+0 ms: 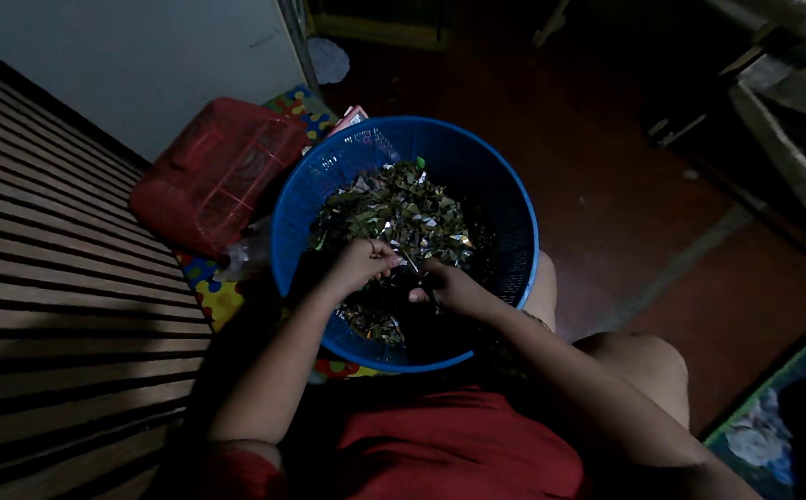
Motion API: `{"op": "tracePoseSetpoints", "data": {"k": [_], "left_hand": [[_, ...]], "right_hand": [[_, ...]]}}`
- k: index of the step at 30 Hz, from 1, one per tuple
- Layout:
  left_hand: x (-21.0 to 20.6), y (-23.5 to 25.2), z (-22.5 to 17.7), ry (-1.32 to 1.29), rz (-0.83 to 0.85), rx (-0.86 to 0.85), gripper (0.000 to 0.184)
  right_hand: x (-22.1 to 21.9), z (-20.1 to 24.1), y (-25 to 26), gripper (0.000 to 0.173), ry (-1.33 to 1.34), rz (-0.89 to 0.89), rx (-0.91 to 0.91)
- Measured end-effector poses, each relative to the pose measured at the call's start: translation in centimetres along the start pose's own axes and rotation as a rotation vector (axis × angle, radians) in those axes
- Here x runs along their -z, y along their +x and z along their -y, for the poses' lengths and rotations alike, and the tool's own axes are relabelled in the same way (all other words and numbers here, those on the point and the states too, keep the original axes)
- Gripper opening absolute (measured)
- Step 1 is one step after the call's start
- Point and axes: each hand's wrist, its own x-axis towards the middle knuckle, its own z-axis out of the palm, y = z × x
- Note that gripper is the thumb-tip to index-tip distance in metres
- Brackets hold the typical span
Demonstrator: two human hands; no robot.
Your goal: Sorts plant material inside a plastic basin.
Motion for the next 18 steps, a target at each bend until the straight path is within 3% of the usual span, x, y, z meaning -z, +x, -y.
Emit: {"op": "tracePoseSetpoints", "data": {"k": [4,13,18], "left_hand": [[0.0,-0.1,-0.1,-0.077,-0.009,-0.022,0.017],[0.1,0.1,0.8,-0.404,0.049,-0.054,0.022],[0.0,0.1,0.4,-0.348,0.006,-0.023,0.015]], "right_hand": [[0.3,0.0,-0.1,0.042,0.068,-0.099,-0.010],[0.5,-0.9,0.0,0.056,0.124,-0.090,-0.026],[0.3,-1.2,0.0,0.058,0.088,-0.021,-0.013]]}}
